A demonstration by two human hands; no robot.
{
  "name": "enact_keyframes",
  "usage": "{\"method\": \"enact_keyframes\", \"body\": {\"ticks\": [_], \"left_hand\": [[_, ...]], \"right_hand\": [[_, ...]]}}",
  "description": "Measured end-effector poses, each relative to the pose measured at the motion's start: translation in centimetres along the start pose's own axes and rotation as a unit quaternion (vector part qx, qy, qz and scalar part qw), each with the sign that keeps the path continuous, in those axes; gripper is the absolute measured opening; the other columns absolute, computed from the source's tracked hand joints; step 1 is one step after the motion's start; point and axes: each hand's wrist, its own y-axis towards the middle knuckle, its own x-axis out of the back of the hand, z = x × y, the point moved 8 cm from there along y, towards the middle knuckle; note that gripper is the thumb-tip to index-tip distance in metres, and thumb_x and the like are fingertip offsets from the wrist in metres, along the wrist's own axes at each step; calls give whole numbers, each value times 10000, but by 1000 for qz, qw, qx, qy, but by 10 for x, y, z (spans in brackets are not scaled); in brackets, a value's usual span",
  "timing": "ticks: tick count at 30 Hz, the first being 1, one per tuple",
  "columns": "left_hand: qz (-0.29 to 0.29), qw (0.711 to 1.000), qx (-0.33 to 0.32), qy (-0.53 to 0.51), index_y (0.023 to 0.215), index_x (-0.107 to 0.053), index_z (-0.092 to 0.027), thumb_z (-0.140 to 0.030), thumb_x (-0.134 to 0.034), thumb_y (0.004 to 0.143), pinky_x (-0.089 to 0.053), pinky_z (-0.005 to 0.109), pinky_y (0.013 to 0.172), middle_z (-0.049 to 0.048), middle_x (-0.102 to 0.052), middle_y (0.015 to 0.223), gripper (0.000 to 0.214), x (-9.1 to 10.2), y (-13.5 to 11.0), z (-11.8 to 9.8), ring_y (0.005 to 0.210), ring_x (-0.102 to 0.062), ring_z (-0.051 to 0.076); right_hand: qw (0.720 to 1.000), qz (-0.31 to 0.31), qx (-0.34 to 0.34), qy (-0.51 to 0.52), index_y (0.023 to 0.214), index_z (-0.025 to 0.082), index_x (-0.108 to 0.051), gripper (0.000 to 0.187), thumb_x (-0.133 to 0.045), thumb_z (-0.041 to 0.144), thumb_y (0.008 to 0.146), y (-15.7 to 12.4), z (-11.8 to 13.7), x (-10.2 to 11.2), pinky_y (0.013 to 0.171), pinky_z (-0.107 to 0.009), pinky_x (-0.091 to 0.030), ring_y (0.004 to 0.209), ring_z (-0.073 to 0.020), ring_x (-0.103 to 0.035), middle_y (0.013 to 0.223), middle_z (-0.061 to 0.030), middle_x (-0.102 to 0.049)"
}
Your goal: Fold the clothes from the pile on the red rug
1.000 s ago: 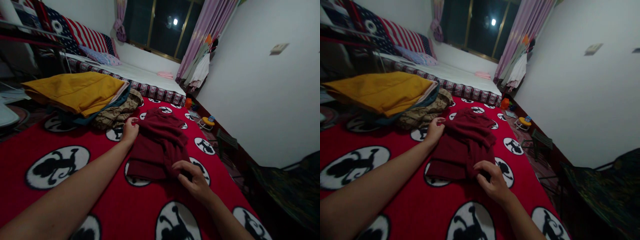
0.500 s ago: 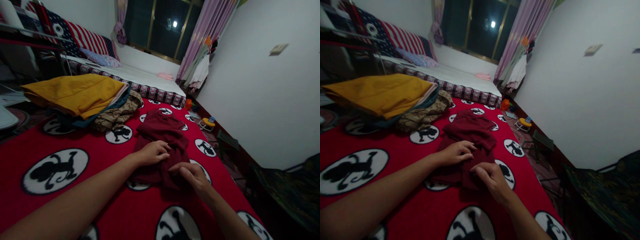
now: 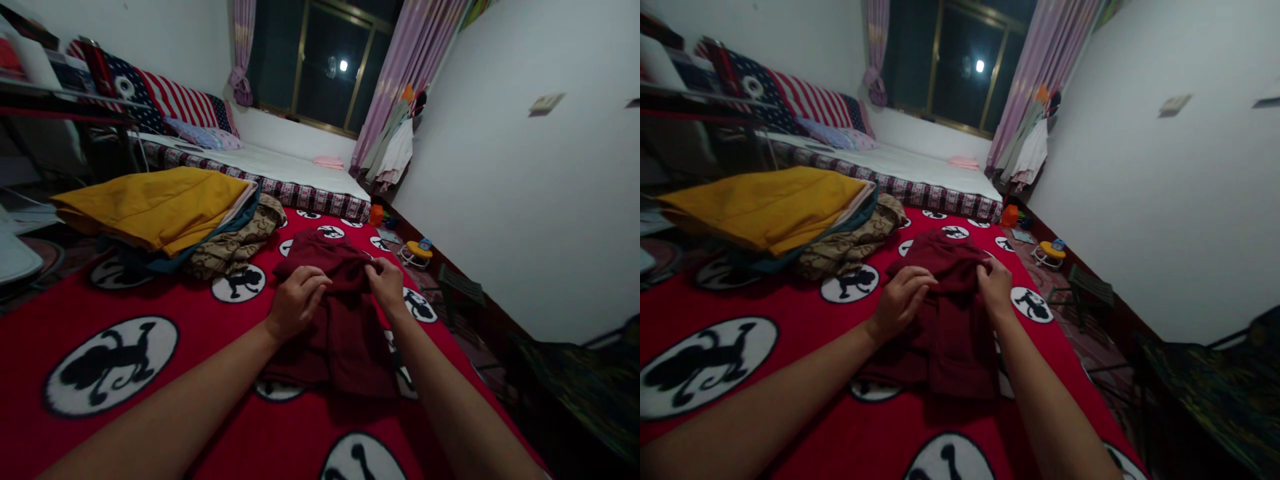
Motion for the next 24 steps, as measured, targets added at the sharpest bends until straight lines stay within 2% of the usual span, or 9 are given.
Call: {"method": "enact_keyframes", "body": {"ticks": [2,4,6,7,9,12,15,19,24], "left_hand": [[44,993,-103,22,940,-642,-164,-234,-437,940,-486,335,790,79,-644,899,217,-5,-4,-24,874,-587,191],[125,969,-208,39,837,-642,-170,-278,-463,930,-474,305,667,45,-630,738,229,-17,-15,-47,706,-572,172],[176,952,-245,51,785,-639,-176,-309,-471,930,-455,288,610,26,-612,654,259,-26,-23,-55,625,-558,158],[186,953,-234,53,790,-643,-177,-311,-466,934,-455,284,610,27,-616,653,265,-28,-23,-54,622,-563,156],[183,967,-170,53,851,-654,-177,-295,-450,942,-470,285,654,42,-647,719,253,-28,-17,-42,682,-592,162],[161,986,-41,30,979,-649,-193,-257,-443,948,-491,298,778,63,-674,906,218,-28,-8,-13,856,-615,177],[135,990,50,-9,1049,-633,-210,-212,-470,934,-481,315,891,66,-653,1039,199,-30,-5,11,990,-598,183],[118,989,84,-29,1027,-642,-200,-144,-494,898,-472,329,936,71,-637,1067,203,-36,-5,24,1027,-589,186],[136,986,79,46,1066,-635,-189,-113,-502,862,-452,341,974,76,-624,1111,255,-51,27,47,1066,-573,199]], "right_hand": [[980,51,55,186,959,161,-670,248,-563,325,807,-7,52,-12,784,-342,-508,815,-200,-651,908,-76,-703],[902,270,90,326,1082,193,-645,337,-604,388,810,-29,107,-43,793,-332,-524,841,-184,-667,1018,-66,-701],[832,384,92,389,1092,199,-646,359,-618,426,815,-46,135,-55,791,-343,-537,827,-181,-682,1030,-65,-704],[827,386,83,401,1065,194,-656,351,-621,438,814,-46,134,-56,776,-343,-542,804,-180,-687,999,-63,-710],[870,293,46,394,970,179,-671,330,-623,461,804,-31,102,-50,707,-320,-545,723,-168,-681,894,-53,-716],[951,117,-29,285,841,166,-655,321,-608,478,783,-14,19,-39,602,-278,-510,614,-144,-622,739,-29,-681],[984,124,-8,124,826,172,-667,244,-585,399,790,-21,-27,-50,649,-288,-494,667,-154,-601,742,-25,-661],[986,120,112,-11,950,210,-664,182,-520,266,853,-41,-20,-58,780,-301,-464,822,-163,-600,940,-42,-639],[981,123,144,-52,994,205,-626,176,-483,218,893,-47,-6,-59,795,-297,-450,872,-174,-590,971,-52,-612]]}}
